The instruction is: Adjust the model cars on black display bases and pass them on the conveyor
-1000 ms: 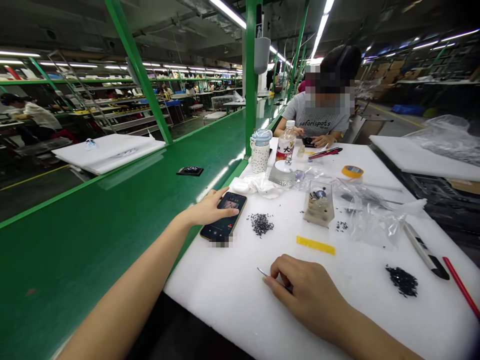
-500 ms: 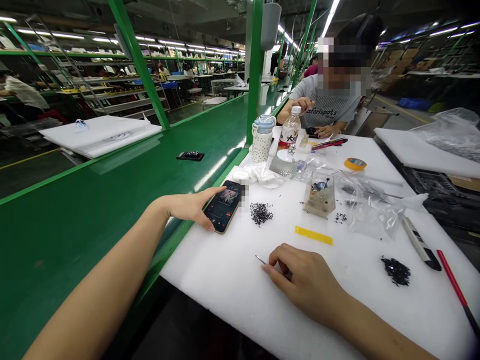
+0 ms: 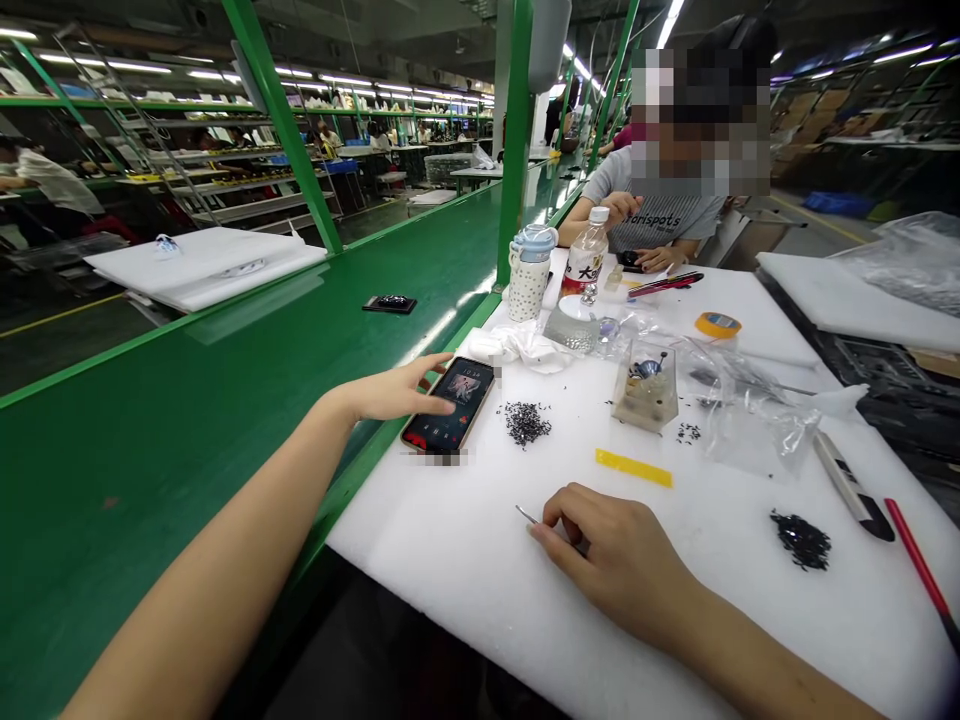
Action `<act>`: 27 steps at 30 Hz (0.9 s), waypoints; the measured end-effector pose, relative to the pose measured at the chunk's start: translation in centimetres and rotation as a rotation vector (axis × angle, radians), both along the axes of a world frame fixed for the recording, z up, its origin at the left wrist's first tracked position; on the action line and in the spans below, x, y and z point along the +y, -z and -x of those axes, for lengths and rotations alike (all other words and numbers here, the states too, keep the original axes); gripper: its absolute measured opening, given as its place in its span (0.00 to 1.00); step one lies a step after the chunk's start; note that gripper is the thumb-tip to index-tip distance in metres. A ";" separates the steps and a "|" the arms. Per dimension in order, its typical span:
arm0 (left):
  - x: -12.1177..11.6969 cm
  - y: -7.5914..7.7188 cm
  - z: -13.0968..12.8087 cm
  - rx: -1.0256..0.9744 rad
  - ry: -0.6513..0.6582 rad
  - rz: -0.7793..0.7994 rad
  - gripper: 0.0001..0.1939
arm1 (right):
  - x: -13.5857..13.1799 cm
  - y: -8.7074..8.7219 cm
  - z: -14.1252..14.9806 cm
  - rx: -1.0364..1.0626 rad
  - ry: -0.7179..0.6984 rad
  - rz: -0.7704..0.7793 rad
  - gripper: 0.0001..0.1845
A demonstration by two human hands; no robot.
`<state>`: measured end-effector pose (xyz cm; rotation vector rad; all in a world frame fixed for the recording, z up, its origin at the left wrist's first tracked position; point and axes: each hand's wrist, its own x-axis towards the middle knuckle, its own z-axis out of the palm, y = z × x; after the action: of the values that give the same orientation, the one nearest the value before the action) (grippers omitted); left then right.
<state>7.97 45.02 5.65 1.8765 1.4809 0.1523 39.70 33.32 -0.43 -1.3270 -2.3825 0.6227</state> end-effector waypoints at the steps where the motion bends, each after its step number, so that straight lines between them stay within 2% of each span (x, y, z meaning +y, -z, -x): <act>1: 0.2 0.2 -0.4 -0.005 -0.029 -0.030 0.52 | 0.0 0.0 0.0 0.000 0.001 -0.002 0.13; 5: 1.4 1.5 -2.1 0.021 -0.111 -0.151 0.51 | 0.0 -0.1 0.1 0.003 0.015 0.012 0.13; 9: 2.0 2.0 -2.7 0.062 -0.119 -0.193 0.49 | 0.0 -0.2 0.2 0.007 0.028 0.043 0.14; 11: 1.9 1.4 -2.4 0.070 -0.093 -0.175 0.45 | 0.0 -0.2 0.2 0.013 0.029 0.055 0.14; 14: 1.5 -0.3 -1.4 0.074 -0.030 -0.103 0.41 | 0.1 -0.3 0.2 0.022 0.028 0.068 0.13; 18: 0.5 -2.2 -0.1 0.078 0.015 -0.007 0.47 | 0.1 -0.3 0.1 0.028 0.021 0.070 0.13; 22: -0.7 -2.7 0.4 0.086 0.026 0.036 0.54 | 0.0 -0.2 -0.1 0.019 0.014 0.076 0.13; 27: -2.2 -2.5 0.4 0.083 0.037 0.078 0.58 | 0.0 0.0 -0.3 0.012 -0.003 0.034 0.14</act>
<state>7.53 42.81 8.10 1.8658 1.4852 0.0000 39.97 33.37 -0.46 -1.3303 -2.3742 0.6731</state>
